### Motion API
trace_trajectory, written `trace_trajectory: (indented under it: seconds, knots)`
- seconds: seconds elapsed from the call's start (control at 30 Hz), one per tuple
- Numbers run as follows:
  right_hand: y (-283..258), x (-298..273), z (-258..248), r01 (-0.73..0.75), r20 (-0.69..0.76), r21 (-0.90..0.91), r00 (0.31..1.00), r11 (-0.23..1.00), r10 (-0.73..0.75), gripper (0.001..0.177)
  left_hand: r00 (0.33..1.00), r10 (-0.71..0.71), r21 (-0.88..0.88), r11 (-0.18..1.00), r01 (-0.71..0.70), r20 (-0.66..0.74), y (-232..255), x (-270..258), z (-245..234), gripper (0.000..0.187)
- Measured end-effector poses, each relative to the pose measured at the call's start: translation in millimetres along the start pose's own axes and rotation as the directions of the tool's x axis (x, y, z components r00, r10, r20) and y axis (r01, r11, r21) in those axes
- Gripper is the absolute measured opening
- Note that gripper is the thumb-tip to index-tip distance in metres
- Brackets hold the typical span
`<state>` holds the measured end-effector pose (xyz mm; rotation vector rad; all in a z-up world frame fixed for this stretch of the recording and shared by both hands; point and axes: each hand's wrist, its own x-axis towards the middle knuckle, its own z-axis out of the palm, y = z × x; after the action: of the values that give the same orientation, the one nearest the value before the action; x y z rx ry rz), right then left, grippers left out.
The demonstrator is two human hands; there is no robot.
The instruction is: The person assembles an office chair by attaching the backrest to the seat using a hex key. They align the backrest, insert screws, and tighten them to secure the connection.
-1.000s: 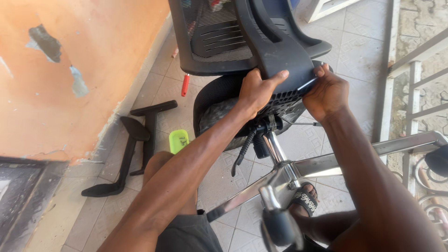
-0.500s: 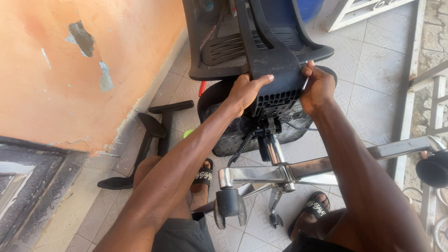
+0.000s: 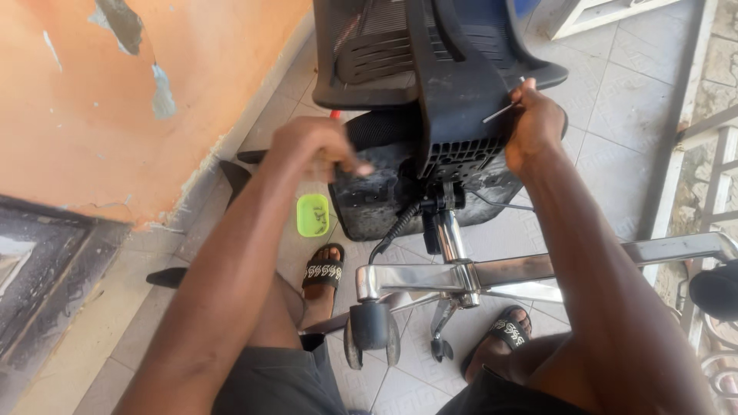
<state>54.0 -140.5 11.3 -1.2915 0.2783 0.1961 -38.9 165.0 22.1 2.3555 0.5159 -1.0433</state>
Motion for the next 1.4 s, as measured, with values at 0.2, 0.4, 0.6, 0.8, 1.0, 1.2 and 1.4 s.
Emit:
trace_trajectory:
  seconds: [0.2,0.4,0.6,0.8,1.0,1.2,1.4]
  knots:
    - [10.9,6.7,-4.6,0.054,-0.108,0.094,0.993,0.994,-0.044,0.033,0.908,-0.049,-0.156,0.988,-0.018,-0.417,-26.7,18.1,23.0,0.072]
    - [13.7,2.1,-6.6,0.023,-0.215,0.049,0.977,0.999,-0.012,0.038,0.543,0.323,-0.373,0.46,-0.806,-0.775,-66.4,65.7,107.0,0.122]
    - [14.1,-9.8,-18.2,0.054,-0.207,0.131,0.978,0.99,-0.026,0.036,0.663,0.06,-0.638,0.222,-0.738,-0.746,-55.1,88.9,147.4,0.059]
    - [-1.3,1.6,-43.2,0.09,-0.292,0.155,0.956,0.984,-0.042,0.03,0.681,-0.001,-0.664,0.225,-0.713,-0.732,-11.6,41.0,130.8,0.054]
    - [-24.1,5.7,-69.5,0.022,-0.302,0.278,0.951,0.96,0.065,0.018,0.535,0.072,-0.41,0.56,-0.72,-0.842,24.7,-22.8,110.4,0.036]
    - [-8.7,12.8,-110.0,0.037,-0.319,0.281,0.946,0.959,0.057,0.02,0.174,0.278,0.062,0.673,-0.737,-0.945,41.4,-50.4,111.5,0.032]
    - [23.9,2.1,-165.0,-0.037,-0.343,0.316,0.927,0.948,0.15,0.026,0.034,0.464,0.303,0.63,-0.715,-0.885,67.9,-67.6,135.3,0.019]
